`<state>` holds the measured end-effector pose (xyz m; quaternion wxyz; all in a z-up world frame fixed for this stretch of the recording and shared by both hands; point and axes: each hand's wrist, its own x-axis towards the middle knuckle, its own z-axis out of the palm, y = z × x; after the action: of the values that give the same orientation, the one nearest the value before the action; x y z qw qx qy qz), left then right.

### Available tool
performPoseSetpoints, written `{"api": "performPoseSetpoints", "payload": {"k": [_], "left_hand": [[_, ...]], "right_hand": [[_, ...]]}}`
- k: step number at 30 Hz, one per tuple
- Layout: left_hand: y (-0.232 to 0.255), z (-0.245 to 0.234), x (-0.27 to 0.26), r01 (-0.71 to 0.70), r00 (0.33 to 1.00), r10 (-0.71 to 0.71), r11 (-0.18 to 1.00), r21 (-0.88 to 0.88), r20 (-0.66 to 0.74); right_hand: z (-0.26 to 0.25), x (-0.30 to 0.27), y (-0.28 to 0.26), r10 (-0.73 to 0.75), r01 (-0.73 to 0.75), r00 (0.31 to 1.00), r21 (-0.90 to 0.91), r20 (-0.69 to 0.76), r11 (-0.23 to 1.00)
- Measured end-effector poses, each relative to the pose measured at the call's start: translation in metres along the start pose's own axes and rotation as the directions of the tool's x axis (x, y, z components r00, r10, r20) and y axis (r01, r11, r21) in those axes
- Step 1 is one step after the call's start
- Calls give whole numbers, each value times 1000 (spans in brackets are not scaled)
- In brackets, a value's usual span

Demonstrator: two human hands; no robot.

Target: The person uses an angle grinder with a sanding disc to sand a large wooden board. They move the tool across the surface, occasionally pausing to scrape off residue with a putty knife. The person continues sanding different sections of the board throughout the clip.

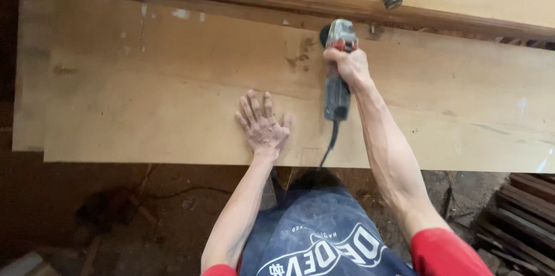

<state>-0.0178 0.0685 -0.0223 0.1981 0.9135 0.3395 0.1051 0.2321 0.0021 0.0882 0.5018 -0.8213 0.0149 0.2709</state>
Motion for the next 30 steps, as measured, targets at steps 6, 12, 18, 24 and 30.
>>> {"api": "performPoseSetpoints", "payload": {"k": [6,12,18,24,30], "left_hand": [[7,4,4,4,999,-5,1000,21,47],[-28,-6,13,-160,984,159,987,6,78],[-34,-8,20,-219,966,210,975,42,150],[-71,-13,24,-362,923,354,932,32,150],[-65,5,25,-332,939,325,942,53,110]], "right_hand": [[37,-26,5,-39,37,999,-159,-5,987],[9,-36,-2,-17,17,1000,-128,-2,992],[12,-61,27,-40,30,998,-182,-53,983],[-41,-67,50,67,-71,978,-16,-199,997],[-19,-90,68,79,-88,969,-30,-233,996]]}}
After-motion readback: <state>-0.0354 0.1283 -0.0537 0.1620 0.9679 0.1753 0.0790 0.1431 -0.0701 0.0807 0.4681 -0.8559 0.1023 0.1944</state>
